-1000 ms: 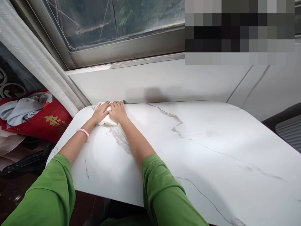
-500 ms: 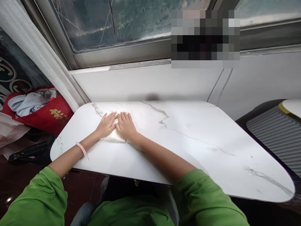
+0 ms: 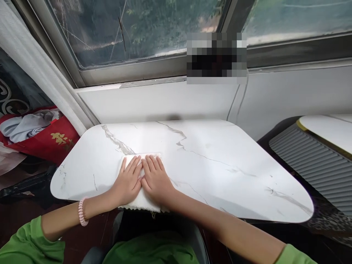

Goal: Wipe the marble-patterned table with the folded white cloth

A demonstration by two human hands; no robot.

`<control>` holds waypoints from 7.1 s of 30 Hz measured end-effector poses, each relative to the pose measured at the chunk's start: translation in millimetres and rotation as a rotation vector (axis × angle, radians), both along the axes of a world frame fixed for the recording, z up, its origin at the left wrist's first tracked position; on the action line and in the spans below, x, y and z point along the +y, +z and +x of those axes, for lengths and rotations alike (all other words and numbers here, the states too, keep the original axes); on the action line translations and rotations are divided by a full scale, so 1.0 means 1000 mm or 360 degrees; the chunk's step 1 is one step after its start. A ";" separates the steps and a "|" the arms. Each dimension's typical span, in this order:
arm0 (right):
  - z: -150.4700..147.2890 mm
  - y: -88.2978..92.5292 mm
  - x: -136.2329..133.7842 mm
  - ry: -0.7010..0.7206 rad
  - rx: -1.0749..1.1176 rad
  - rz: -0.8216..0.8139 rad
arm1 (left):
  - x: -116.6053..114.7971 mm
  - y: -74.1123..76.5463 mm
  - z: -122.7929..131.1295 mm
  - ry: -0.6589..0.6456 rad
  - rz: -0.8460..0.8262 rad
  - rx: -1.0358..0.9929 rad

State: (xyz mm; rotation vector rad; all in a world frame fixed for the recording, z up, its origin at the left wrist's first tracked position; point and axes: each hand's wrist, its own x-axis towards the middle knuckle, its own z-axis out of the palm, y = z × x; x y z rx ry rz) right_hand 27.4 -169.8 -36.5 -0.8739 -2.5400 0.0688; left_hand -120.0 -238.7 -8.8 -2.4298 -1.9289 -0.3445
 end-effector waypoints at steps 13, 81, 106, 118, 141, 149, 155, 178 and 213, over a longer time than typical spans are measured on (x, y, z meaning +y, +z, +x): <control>-0.089 0.023 0.150 -0.0317 0.0146 -0.0232 | 0.176 0.015 -0.070 0.0056 -0.0118 -0.0012; -0.001 0.017 0.258 -0.0439 0.0249 -0.0190 | 0.279 0.012 0.024 0.0043 0.0016 -0.0091; 0.176 0.010 0.046 -0.0376 0.0199 -0.0137 | 0.080 0.008 0.176 -0.0292 -0.0147 -0.0039; 0.158 0.013 0.077 -0.0525 0.0233 -0.0153 | 0.118 0.010 0.161 -0.0372 -0.0203 -0.0031; 0.101 0.010 0.286 -0.0537 0.0309 -0.0204 | 0.314 0.006 0.123 -0.0106 0.0032 -0.0090; 0.133 0.010 0.247 -0.0513 0.0281 -0.0211 | 0.277 0.003 0.154 -0.0117 -0.0024 -0.0047; 0.200 0.008 0.177 -0.0579 0.0253 -0.0227 | 0.217 0.003 0.212 -0.0283 -0.0079 -0.0059; 0.278 0.008 0.150 -0.0501 0.0225 -0.0154 | 0.179 0.006 0.280 -0.0264 -0.0041 -0.0124; 0.250 0.002 0.279 -0.0451 0.0326 -0.0299 | 0.294 0.003 0.258 -0.0041 -0.0087 -0.0096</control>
